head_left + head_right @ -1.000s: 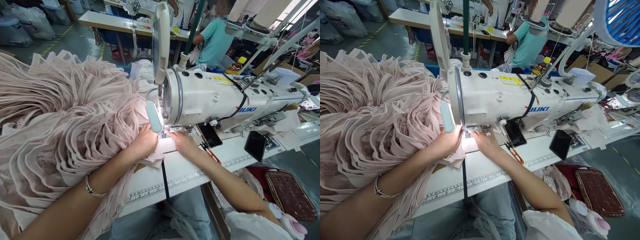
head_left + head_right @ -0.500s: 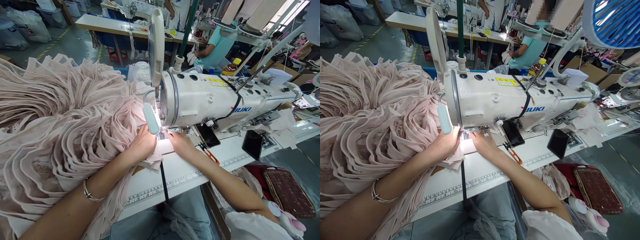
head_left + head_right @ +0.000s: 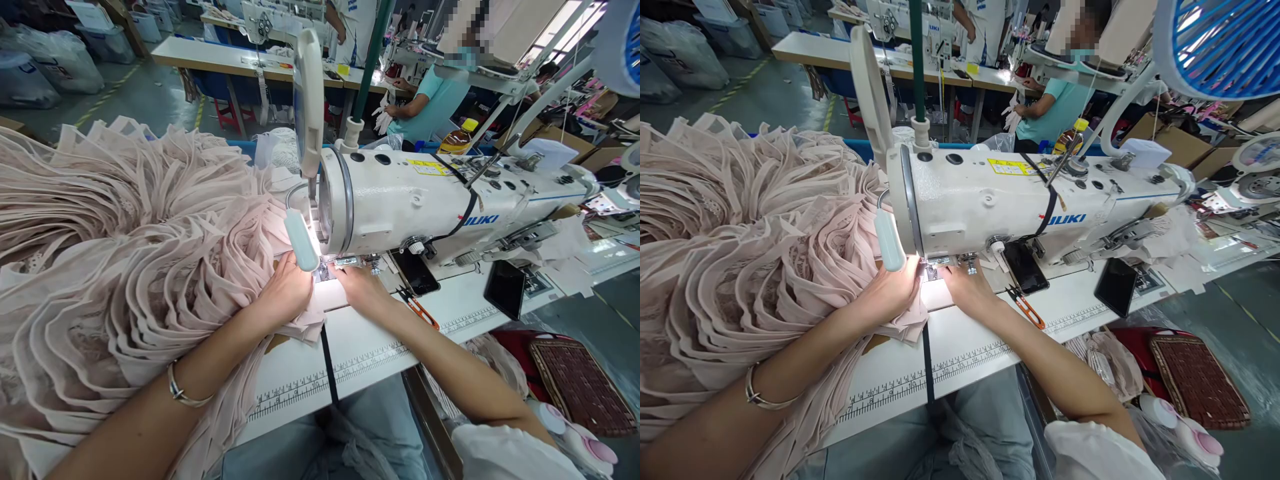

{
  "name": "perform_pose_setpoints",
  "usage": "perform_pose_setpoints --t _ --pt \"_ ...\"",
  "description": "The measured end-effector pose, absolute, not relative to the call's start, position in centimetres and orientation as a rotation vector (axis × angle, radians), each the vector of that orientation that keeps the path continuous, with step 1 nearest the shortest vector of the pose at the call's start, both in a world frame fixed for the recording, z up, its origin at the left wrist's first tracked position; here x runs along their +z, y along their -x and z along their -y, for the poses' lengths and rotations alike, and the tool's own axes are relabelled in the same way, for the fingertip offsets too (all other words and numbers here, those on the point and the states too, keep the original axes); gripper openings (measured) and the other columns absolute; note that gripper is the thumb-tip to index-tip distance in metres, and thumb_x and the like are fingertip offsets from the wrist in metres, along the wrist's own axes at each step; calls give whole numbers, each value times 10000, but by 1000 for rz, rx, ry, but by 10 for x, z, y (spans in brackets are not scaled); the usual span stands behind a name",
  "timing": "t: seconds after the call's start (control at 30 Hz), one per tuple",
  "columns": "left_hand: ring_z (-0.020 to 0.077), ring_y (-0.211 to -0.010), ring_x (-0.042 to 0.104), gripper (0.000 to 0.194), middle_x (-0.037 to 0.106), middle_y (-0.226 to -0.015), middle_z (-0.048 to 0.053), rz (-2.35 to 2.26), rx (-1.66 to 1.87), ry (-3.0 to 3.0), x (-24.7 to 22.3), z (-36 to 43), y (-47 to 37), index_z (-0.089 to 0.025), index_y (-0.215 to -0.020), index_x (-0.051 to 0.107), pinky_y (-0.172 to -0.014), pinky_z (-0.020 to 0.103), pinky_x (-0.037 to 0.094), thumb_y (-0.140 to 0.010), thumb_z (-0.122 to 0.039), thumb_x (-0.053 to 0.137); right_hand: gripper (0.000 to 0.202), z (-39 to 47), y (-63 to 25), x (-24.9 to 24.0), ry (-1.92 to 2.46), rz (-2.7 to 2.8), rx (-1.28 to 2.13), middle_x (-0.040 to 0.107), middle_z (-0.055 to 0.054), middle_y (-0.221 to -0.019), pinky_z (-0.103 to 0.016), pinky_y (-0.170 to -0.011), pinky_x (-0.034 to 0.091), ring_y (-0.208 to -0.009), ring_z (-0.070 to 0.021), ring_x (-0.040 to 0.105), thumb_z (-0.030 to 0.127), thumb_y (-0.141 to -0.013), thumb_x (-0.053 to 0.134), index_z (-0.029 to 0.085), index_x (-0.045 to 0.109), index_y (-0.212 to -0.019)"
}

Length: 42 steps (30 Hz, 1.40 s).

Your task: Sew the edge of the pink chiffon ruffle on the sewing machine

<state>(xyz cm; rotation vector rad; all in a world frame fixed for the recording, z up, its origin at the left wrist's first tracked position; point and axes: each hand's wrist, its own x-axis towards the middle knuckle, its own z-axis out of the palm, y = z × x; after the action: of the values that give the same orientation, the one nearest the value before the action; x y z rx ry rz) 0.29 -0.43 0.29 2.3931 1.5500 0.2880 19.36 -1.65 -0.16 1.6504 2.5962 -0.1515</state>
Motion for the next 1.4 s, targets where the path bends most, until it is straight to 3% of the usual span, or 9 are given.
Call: perform_pose_setpoints --t 0.2,0.4,0.53,0.67,0.87,1.1,1.23,1.33,1.4 --pt "302 -1092 554 233 582 -1038 148 -1545 297 -2398 3 7 -2 -159 -1071 518 -848 392 499 -908 -109 358 624 14 -193 -2 -1664 -2556 -171 668 -130 -1211 -373 -892 449 -1086 -265 625 -17 -856 341 233 545 -1390" --pt "316 -1113 535 260 593 -1135 177 -1819 386 -2339 -3 2 -5 -142 -1083 560 -928 438 474 -925 -102 358 396 3 -189 -4 -1679 -2506 -346 715 -130 -1003 -363 -838 452 -878 -252 659 290 -1029 334 172 577 -1319" --pt "313 -1006 556 275 617 -1010 164 -1789 225 -2567 15 14 -4 -137 -991 609 -849 429 465 -915 -59 356 398 6 -194 -5 -1716 -2573 -300 697 -161 -1058 -361 -850 448 -927 -253 637 280 -1035 316 120 601 -1262" --pt "336 -915 539 188 602 -887 169 -1616 -88 -2810 35 50 6 -104 -931 629 -811 462 437 -943 -252 512 400 17 -195 -9 -1467 -2945 -128 687 -147 -1032 -403 -909 442 -962 -254 599 207 -1019 272 141 651 -1126" --pt "215 -864 556 224 620 -911 63 -1008 12 -2763 28 98 26 -178 -831 590 -825 353 416 -865 9 471 383 24 -149 -2 -1147 -3235 -811 638 -130 -1177 -353 -879 460 -1057 -228 568 266 -948 531 130 501 -1305" --pt "113 -715 591 196 627 -811 -54 -778 -236 -2248 54 106 76 -219 -719 578 -632 238 370 -885 -115 591 200 31 -156 7 -1218 -2981 -767 578 -36 -848 -320 -761 390 -852 -203 510 271 -807 755 173 596 -735" --pt "172 -748 647 221 691 -912 32 -1039 -256 -2390 46 92 55 -195 -924 637 -637 279 440 -978 -187 423 171 38 -185 8 -1744 -2834 -930 576 -23 -882 -289 -730 408 -838 -184 537 235 -802 716 179 564 -747" --pt "303 -1192 604 465 605 -1360 137 -1057 -85 -2771 26 84 26 -186 -1288 589 -915 421 491 -900 -30 386 124 46 -197 8 -1904 -2717 -1124 591 40 -748 -265 -680 421 -723 -163 567 219 -845 655 194 575 -936" --pt "380 -1292 539 604 524 -1463 179 -1147 -149 -2926 17 83 13 -175 -1402 525 -958 512 489 -855 27 371 170 47 -203 7 -1934 -2697 -1087 617 45 -716 -268 -686 440 -705 -164 593 225 -894 618 191 572 -1055"
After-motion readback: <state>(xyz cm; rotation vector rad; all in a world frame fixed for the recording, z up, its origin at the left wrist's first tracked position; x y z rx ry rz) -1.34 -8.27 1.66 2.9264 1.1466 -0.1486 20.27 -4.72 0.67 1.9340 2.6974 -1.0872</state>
